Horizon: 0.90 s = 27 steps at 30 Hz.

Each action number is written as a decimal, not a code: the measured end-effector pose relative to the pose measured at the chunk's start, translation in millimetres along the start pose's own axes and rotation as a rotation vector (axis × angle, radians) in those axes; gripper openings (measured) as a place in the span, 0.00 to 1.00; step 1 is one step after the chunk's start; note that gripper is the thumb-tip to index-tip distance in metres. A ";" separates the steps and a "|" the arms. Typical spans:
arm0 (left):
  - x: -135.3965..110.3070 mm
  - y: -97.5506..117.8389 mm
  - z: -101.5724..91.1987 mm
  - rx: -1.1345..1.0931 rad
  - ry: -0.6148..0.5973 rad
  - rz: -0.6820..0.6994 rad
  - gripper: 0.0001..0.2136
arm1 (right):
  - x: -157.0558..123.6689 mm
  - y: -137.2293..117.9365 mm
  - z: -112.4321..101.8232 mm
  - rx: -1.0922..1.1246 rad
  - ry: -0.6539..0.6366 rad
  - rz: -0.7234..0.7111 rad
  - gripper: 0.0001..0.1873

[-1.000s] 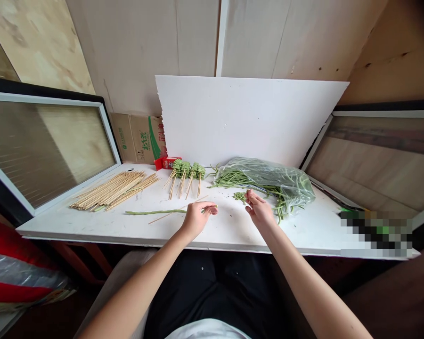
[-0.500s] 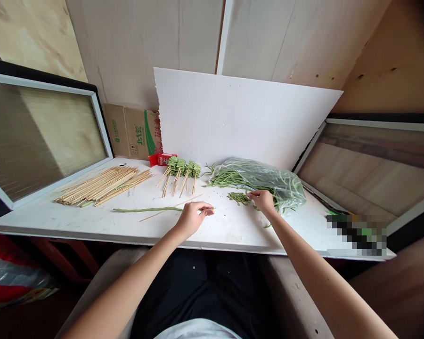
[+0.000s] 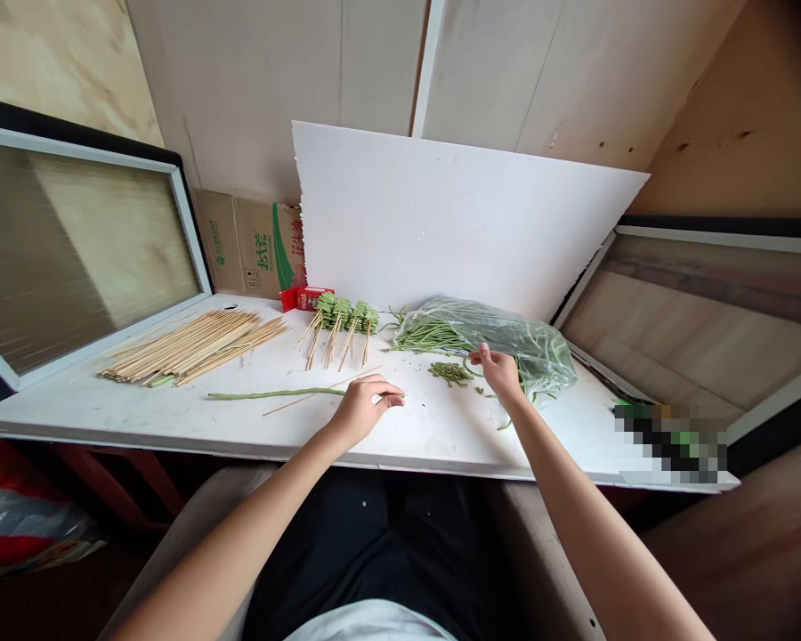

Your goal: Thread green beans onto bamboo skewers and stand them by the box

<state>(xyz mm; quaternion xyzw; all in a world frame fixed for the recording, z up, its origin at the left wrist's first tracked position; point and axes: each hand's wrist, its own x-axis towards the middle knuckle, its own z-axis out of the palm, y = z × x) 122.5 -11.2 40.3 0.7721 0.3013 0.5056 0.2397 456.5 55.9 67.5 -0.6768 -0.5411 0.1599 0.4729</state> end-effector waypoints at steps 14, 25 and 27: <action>-4.4 6.0 3.2 -0.043 0.052 -0.110 0.24 | -120.4 -77.8 57.8 0.298 -0.611 -0.385 0.19; -1.3 -11.4 -7.4 0.289 0.014 0.070 0.04 | -114.2 -63.9 58.2 0.346 -0.559 -0.317 0.20; -2.3 -9.6 -6.6 0.333 0.017 0.088 0.04 | -118.0 -66.1 59.7 0.327 -0.547 -0.351 0.20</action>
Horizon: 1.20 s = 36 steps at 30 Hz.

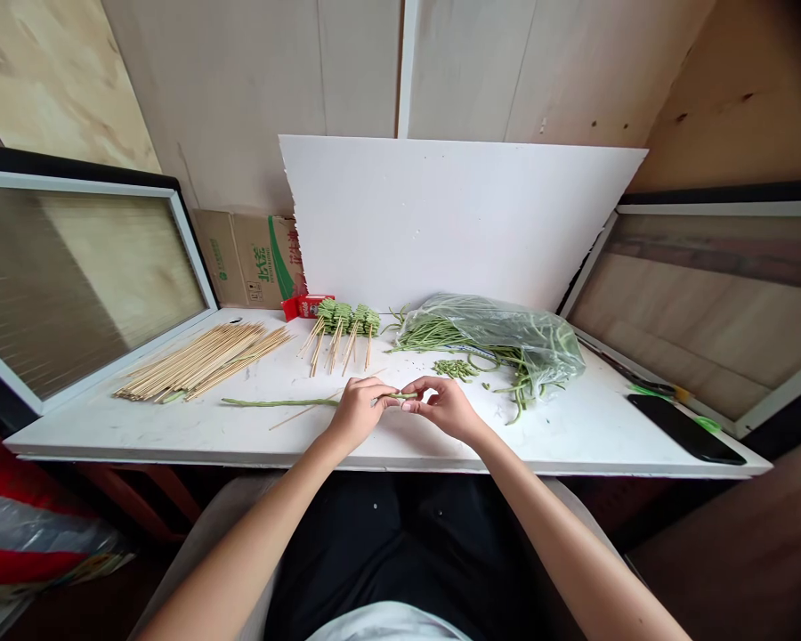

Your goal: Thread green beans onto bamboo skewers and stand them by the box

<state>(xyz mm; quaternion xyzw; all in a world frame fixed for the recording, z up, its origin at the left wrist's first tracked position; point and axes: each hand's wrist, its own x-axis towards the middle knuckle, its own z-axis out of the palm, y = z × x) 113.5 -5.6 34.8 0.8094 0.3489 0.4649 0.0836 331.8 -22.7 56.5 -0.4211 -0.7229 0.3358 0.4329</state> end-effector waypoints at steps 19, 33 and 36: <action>2.0 7.8 -5.7 -0.077 -0.074 -0.013 0.06 | -6.4 -4.3 7.3 -0.121 0.076 -0.185 0.10; 1.2 17.4 -0.6 -0.220 -0.091 0.007 0.09 | -9.0 -2.3 15.0 -0.035 0.078 -0.216 0.05; 3.1 21.7 -0.9 -0.258 -0.093 0.016 0.09 | -7.7 3.4 13.8 0.144 -0.021 -0.155 0.11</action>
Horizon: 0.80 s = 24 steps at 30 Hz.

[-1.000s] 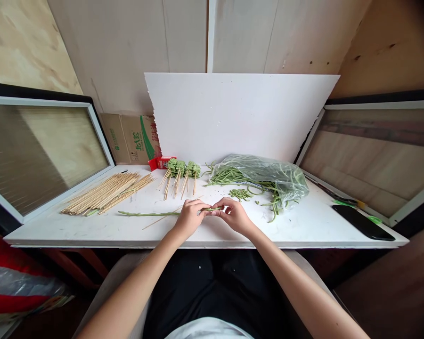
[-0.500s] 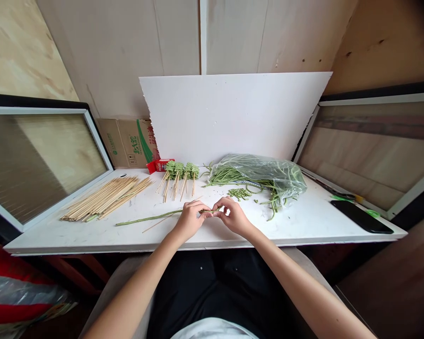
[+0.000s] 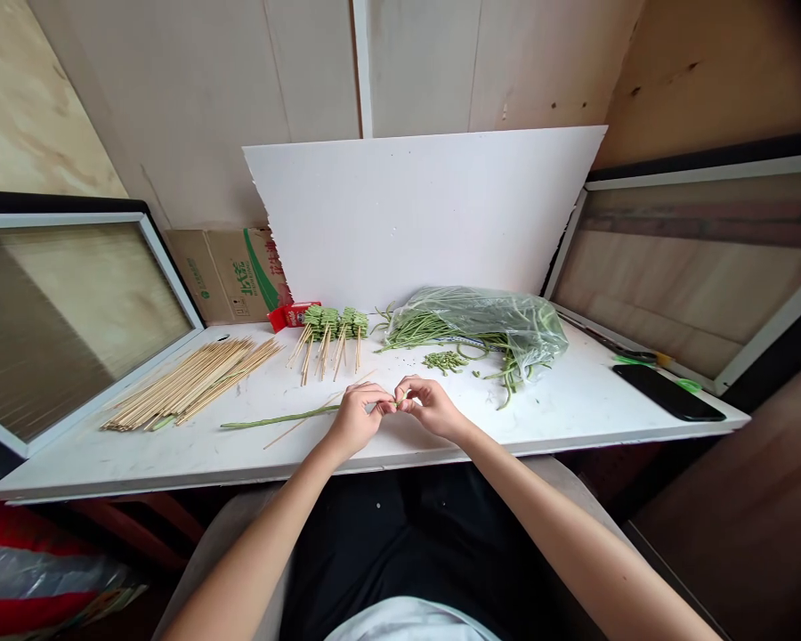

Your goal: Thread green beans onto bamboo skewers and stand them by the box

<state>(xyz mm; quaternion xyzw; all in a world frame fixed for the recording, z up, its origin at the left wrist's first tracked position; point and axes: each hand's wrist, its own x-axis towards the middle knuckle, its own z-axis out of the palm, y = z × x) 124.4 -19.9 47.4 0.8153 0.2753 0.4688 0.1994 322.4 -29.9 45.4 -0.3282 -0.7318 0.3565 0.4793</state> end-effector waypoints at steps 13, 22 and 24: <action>3.2 -7.0 -19.0 -0.004 -0.025 -0.090 0.05 | 4.3 19.0 -49.2 -0.326 0.166 0.096 0.18; -4.5 -8.9 -8.3 0.022 0.007 -0.143 0.19 | -2.2 33.5 -34.6 -0.662 0.157 -0.041 0.13; -4.7 -6.7 -8.3 0.085 0.042 -0.098 0.21 | -0.5 19.9 -28.3 -0.579 0.126 -0.032 0.19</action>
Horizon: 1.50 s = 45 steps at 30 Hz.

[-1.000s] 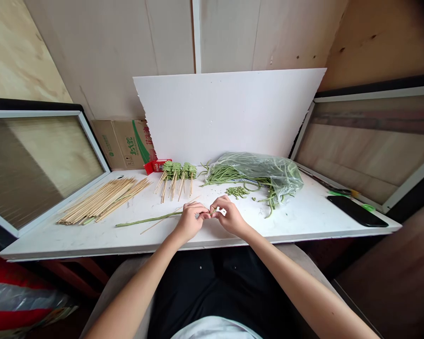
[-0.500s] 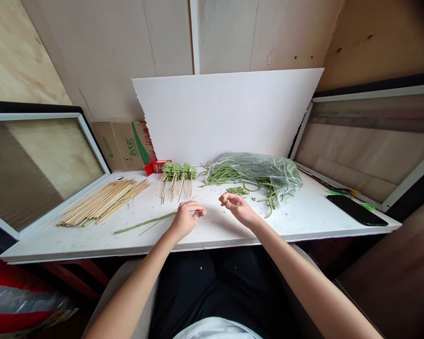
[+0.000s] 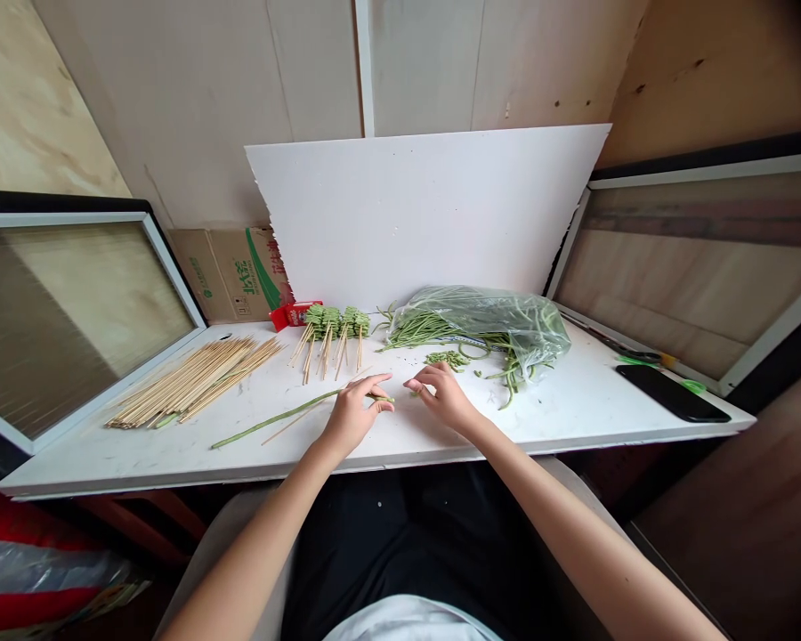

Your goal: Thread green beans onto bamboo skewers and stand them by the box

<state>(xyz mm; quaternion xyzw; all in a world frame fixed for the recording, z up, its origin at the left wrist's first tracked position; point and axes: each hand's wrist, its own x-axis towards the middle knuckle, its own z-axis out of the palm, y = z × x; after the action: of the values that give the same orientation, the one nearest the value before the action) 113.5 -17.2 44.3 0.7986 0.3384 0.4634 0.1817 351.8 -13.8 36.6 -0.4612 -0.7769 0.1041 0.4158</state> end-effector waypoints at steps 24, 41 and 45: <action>4.3 -23.7 -16.7 0.362 -0.035 0.184 0.04 | -3.4 -31.4 12.7 0.290 -0.001 0.134 0.18; -0.3 2.4 -1.5 0.241 -0.127 0.100 0.11 | -9.6 -40.4 23.6 0.258 0.121 -0.133 0.07; 0.2 5.2 -2.3 0.185 -0.170 0.061 0.12 | -7.6 -39.0 20.6 0.300 0.069 -0.123 0.06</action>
<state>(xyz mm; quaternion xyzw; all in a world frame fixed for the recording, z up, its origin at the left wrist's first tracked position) 113.5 -20.8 48.7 0.8582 0.3387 0.3661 0.1212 313.7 -37.0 40.6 -0.3489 -0.7645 0.1776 0.5120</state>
